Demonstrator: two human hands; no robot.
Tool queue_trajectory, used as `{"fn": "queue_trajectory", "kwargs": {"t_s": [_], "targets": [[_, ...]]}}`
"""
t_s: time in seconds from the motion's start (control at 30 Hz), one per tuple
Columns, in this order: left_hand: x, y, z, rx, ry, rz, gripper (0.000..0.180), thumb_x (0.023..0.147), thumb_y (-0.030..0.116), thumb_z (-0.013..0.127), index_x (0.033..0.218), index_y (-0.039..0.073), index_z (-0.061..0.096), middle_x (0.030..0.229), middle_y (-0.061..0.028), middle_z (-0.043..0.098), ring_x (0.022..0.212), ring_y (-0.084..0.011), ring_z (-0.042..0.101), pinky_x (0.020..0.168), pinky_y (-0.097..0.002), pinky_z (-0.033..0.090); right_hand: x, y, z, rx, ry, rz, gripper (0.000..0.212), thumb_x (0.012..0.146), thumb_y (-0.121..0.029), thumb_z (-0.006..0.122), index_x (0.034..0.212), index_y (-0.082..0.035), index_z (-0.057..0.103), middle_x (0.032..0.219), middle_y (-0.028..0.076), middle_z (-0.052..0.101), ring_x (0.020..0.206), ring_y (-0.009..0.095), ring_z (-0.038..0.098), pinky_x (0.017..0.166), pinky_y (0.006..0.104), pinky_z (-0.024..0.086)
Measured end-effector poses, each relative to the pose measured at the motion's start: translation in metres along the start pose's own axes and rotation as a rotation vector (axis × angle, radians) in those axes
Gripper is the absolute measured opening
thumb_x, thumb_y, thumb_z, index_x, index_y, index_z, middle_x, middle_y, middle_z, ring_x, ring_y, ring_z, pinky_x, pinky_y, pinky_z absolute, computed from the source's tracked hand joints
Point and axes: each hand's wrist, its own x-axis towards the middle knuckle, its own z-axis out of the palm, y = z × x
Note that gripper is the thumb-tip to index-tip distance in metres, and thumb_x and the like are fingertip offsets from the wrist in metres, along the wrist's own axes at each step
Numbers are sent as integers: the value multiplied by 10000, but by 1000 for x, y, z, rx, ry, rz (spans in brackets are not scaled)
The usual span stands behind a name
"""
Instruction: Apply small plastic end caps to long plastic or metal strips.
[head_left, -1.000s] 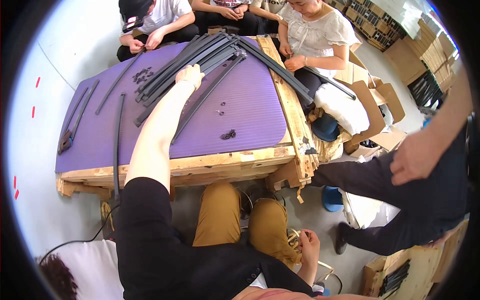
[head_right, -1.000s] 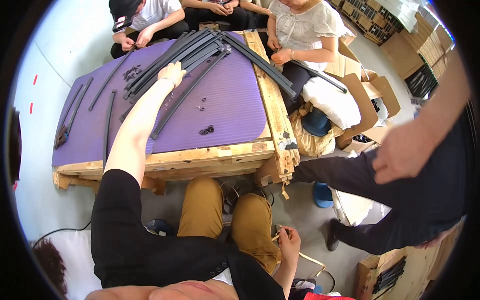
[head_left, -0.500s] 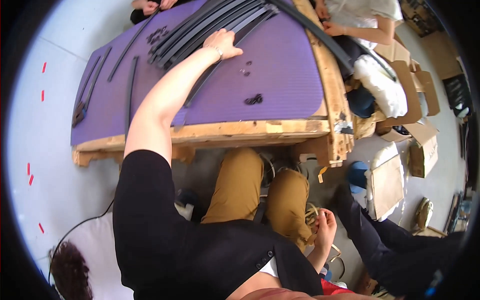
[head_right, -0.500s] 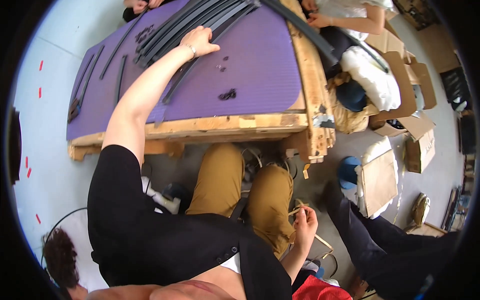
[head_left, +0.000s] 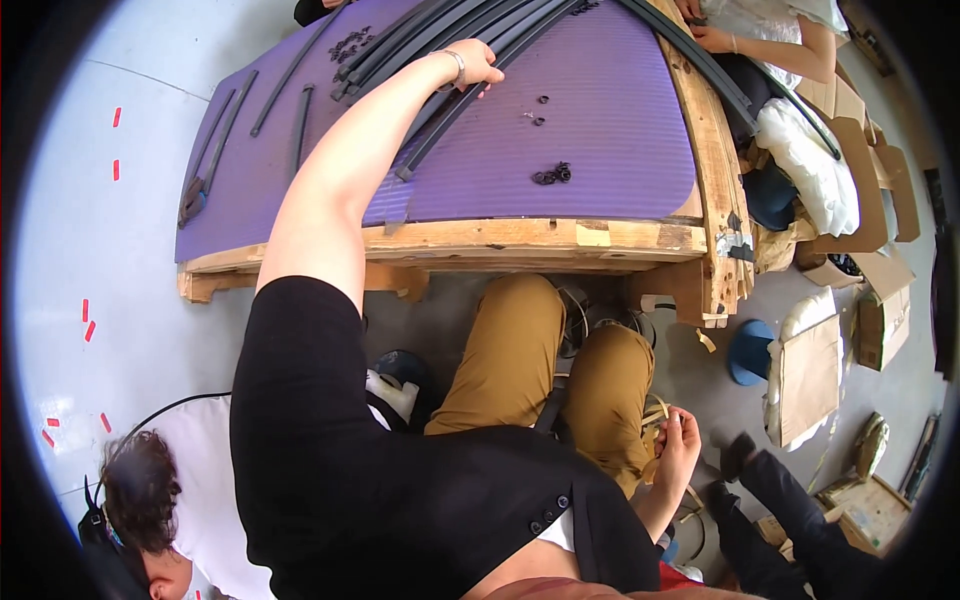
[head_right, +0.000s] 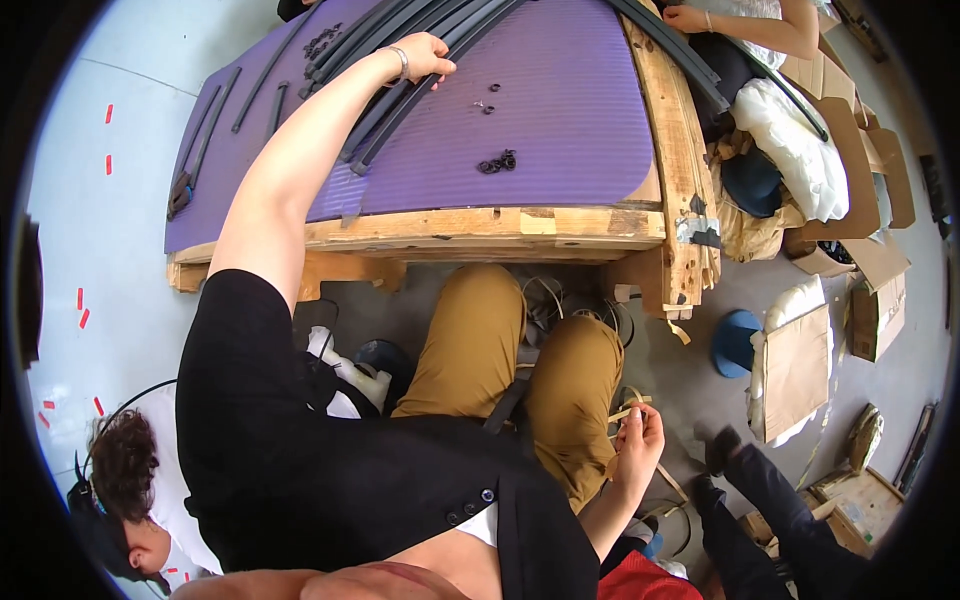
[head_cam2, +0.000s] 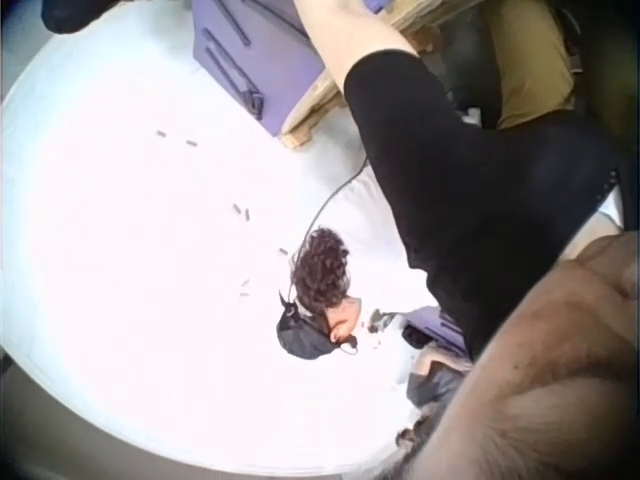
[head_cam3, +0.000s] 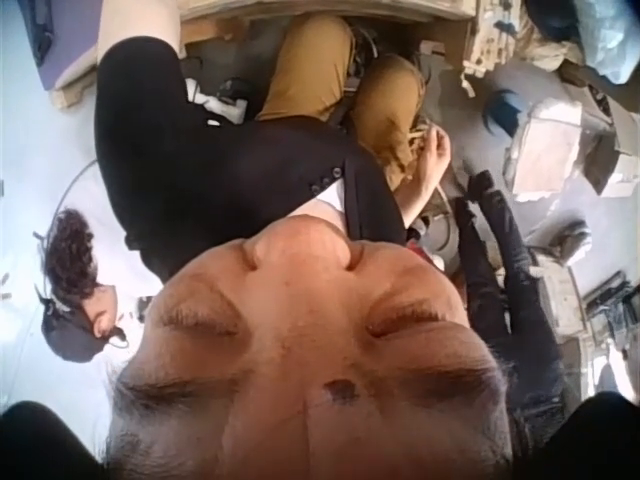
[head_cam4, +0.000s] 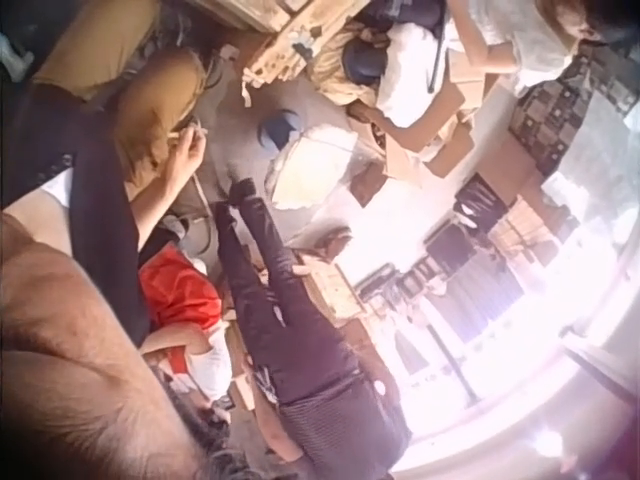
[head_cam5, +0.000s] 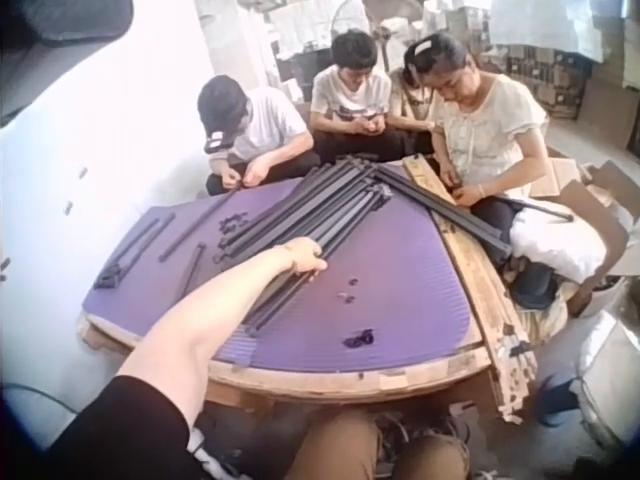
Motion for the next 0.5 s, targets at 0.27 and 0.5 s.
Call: {"fn": "queue_trajectory", "kwargs": {"t_s": [0.27,0.5], "targets": [[-1,-1,-1,-173,-54,-49,158,852,143,540,824,-12,561,706,-70,614,584,-144,606,508,-282,474,-1,-4,5,-11,-9,20,147,894,-185,522,954,-52,544,686,-36,476,535,11,382,435,140,286],[16,-7,-2,-132,-120,-15,141,853,122,519,932,9,487,717,-78,616,567,-137,608,435,-241,406,-2,-4,1,-3,-5,-1,144,892,-174,523,950,-44,541,681,-30,478,533,15,388,433,141,286]]}}
